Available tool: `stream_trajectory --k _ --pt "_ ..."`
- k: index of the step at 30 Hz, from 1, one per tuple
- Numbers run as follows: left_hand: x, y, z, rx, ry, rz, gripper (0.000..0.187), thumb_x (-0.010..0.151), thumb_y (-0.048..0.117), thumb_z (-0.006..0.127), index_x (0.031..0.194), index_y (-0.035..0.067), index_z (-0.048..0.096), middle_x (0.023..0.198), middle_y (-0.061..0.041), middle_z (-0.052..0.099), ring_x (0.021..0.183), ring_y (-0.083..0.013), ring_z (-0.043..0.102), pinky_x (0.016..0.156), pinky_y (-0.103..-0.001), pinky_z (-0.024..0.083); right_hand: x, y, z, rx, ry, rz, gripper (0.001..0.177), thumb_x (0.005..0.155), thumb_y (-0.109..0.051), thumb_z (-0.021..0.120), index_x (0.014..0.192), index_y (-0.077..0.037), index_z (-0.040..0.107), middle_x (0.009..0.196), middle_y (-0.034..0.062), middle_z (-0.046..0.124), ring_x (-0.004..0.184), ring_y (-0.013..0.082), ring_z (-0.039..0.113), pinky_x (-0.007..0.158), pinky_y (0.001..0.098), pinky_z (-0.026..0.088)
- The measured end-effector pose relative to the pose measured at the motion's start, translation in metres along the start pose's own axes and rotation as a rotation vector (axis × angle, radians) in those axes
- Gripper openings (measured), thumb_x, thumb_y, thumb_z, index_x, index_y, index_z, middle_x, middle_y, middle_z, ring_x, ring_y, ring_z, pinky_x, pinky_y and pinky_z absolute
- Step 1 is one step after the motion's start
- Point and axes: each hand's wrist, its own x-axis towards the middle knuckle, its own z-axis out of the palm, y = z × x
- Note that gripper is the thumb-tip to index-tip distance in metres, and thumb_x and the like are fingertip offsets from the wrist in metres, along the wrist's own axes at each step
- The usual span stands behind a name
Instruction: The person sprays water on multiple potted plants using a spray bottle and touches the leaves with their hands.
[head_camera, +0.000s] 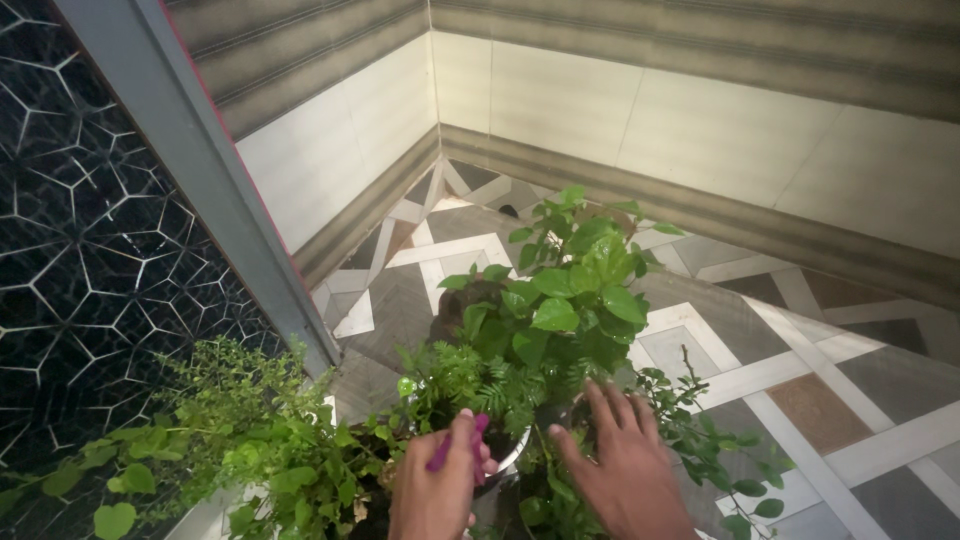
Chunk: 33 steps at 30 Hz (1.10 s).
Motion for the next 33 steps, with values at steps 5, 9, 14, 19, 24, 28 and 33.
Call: stream_trajectory --k 5,9,14,19,24,28,33 --pt "-0.006 0.005 -0.002 -0.027 0.001 -0.012 0.045 0.094 0.050 0.049 0.092 0.015 0.077 0.070 -0.004 0.074 0.058 -0.0122 0.063 0.043 -0.031 0.046 0.002 0.003 0.003 -0.100 0.006 -0.028 0.088 0.088 -0.069 0.049 0.163 -0.031 0.021 0.167 0.0001 0.016 0.155 0.0319 0.010 0.124 0.0530 0.017" --pt "-0.006 0.005 -0.001 -0.004 0.010 -0.010 0.053 0.094 0.049 0.048 0.083 0.007 0.078 0.068 -0.004 0.074 0.056 -0.0123 0.063 0.042 -0.031 0.047 0.001 0.002 0.001 -0.106 -0.035 -0.013 0.086 0.088 -0.065 0.050 0.164 -0.036 0.019 0.168 -0.0011 0.015 0.156 0.0296 0.007 0.123 0.0561 0.017" --pt "-0.006 0.006 -0.002 0.028 0.001 -0.012 0.055 0.096 0.050 0.047 0.079 0.006 0.077 0.067 -0.004 0.074 0.055 -0.0130 0.063 0.042 -0.031 0.046 -0.001 0.002 -0.001 -0.098 -0.073 0.003 0.086 0.089 -0.063 0.051 0.163 -0.037 0.018 0.168 -0.0008 0.012 0.156 0.0290 0.006 0.121 0.0612 0.017" --pt "-0.011 0.013 -0.004 0.029 0.008 -0.052 0.057 0.096 0.051 0.049 0.083 0.003 0.078 0.067 -0.004 0.073 0.058 -0.0116 0.065 0.043 -0.030 0.045 -0.001 0.002 -0.002 -0.089 -0.056 -0.009 0.086 0.089 -0.062 0.051 0.164 -0.037 0.018 0.168 -0.0001 0.014 0.156 0.0300 0.008 0.121 0.0616 0.018" --pt "-0.013 0.016 -0.003 -0.006 0.008 -0.066 0.052 0.094 0.049 0.050 0.099 0.008 0.082 0.066 -0.003 0.072 0.061 -0.0108 0.066 0.044 -0.030 0.045 -0.001 -0.003 -0.005 -0.111 -0.105 0.022 0.086 0.090 -0.063 0.051 0.164 -0.037 0.015 0.168 -0.0009 0.012 0.156 0.0290 0.006 0.122 0.0608 0.017" --pt "-0.014 0.016 -0.004 -0.022 0.006 -0.072 0.051 0.095 0.048 0.051 0.100 0.008 0.082 0.067 -0.004 0.071 0.061 -0.0113 0.066 0.044 -0.031 0.044 -0.003 -0.005 -0.007 -0.116 -0.100 0.026 0.085 0.091 -0.062 0.052 0.164 -0.036 0.016 0.168 -0.0010 0.015 0.156 0.0294 0.008 0.123 0.0596 0.018" --pt "-0.011 0.013 -0.003 -0.020 0.005 -0.060 0.051 0.094 0.049 0.051 0.100 0.009 0.083 0.068 -0.003 0.074 0.062 -0.0104 0.067 0.046 -0.031 0.048 -0.005 -0.002 -0.005 -0.064 -0.058 0.000 0.084 0.089 -0.060 0.054 0.163 -0.035 0.022 0.167 -0.0001 0.018 0.155 0.0307 0.011 0.122 0.0588 0.020"
